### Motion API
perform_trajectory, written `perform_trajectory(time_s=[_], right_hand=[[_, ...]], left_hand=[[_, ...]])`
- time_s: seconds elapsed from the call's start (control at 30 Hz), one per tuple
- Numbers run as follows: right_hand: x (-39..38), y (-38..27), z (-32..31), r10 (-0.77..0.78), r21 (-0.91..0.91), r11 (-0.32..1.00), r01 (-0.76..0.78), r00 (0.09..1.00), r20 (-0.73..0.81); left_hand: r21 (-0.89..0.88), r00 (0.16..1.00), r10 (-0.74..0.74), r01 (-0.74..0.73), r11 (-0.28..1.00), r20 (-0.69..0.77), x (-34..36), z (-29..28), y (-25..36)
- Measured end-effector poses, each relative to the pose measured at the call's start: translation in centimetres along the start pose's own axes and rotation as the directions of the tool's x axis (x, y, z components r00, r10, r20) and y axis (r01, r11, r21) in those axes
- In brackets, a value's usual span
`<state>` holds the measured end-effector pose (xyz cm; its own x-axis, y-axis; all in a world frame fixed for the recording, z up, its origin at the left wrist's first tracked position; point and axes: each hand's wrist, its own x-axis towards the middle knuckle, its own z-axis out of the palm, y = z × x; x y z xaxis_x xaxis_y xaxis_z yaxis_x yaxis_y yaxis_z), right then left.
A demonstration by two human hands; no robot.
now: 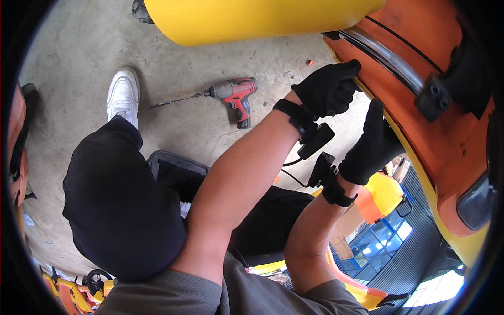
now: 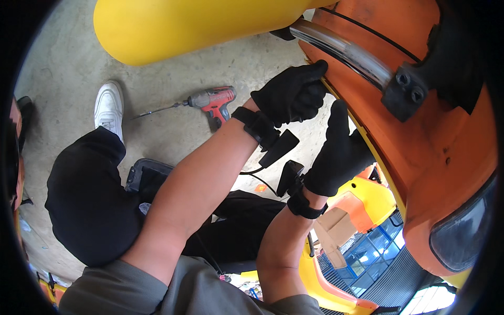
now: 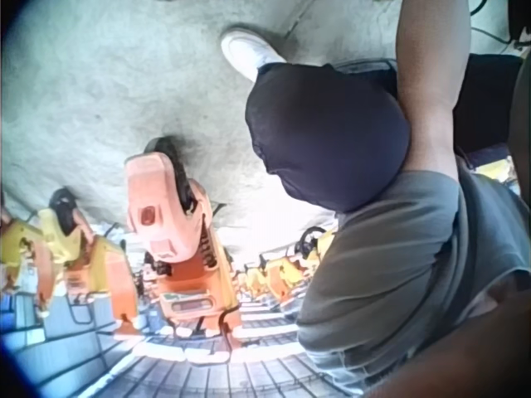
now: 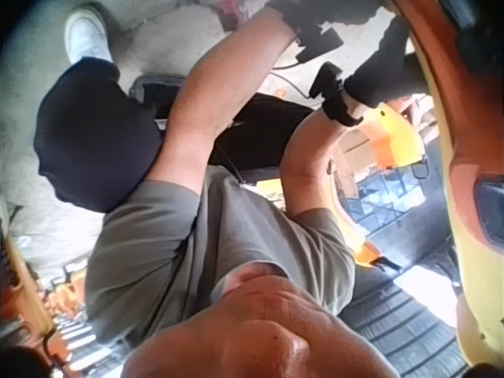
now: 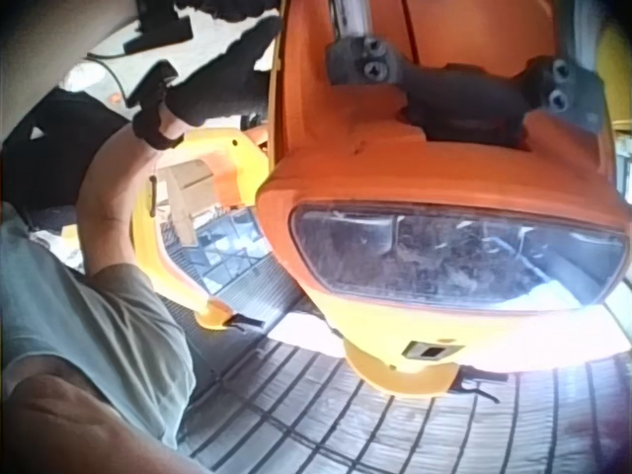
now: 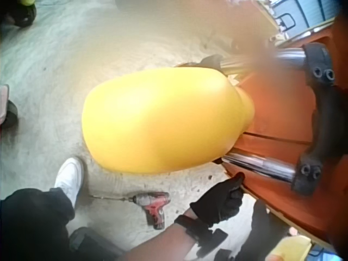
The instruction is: The person assembles or repairs the body panels of a yellow and orange electric scooter, using an electric screwdriver to secure fasteners on the underside and side panels.
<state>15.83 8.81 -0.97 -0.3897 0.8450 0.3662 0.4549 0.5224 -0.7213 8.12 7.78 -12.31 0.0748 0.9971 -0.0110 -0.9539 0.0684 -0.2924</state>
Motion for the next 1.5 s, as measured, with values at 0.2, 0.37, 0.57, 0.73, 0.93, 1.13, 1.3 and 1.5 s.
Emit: perform_trajectory(time_s=[0.2, 0.37, 0.57, 0.73, 0.93, 1.13, 1.3, 1.5], right_hand=[[0.3, 0.6, -0.3, -0.051, -0.193, 0.980, 0.059, 0.998, 0.046], [0.2, 0.7, 0.5, 0.076, -0.088, 0.993, -0.074, 0.997, 0.013], [-0.1, 1.0, 1.1, 0.013, -0.107, 0.994, -0.011, 1.000, 0.018], [-0.2, 0.7, 0.1, 0.190, -0.134, 0.973, -0.187, 0.982, 0.008], [-1.7, 0.4, -0.3, 0.185, -0.206, 0.960, -0.190, 0.982, -0.040], [-1.8, 0.7, 1.0, 0.235, 0.174, 0.952, -0.252, 0.966, 0.111], [-0.9, 0.6, 1.8, 0.212, 0.024, 0.976, -0.214, 0.974, 0.075], [-0.6, 0.8, 1.9, 0.218, -0.127, 0.968, -0.218, 0.976, -0.014]], left_hand=[[-0.003, 0.998, -0.067, 0.067, 0.998, 0.006, 0.2, -0.3, 0.8], [-0.072, 0.990, -0.138, 0.139, 0.988, 0.028, 0.3, -0.3, 0.6], [-0.016, 0.999, -0.003, 0.002, 1.000, -0.039, 0.4, 0.0, -0.2], [-0.046, 0.998, -0.049, 0.048, 0.998, -0.035, 0.3, -0.1, 0.1], [0.024, 0.991, 0.050, -0.047, 0.999, -0.125, 0.0, 0.7, -0.4], [0.126, 0.976, 0.118, -0.095, 0.987, -0.183, -0.1, 0.8, -0.7], [0.135, 0.980, 0.096, -0.073, 0.988, -0.174, 0.2, 0.4, -0.5], [0.114, 0.994, 0.031, -0.019, 0.993, -0.106, -0.2, -0.1, 0.1]])
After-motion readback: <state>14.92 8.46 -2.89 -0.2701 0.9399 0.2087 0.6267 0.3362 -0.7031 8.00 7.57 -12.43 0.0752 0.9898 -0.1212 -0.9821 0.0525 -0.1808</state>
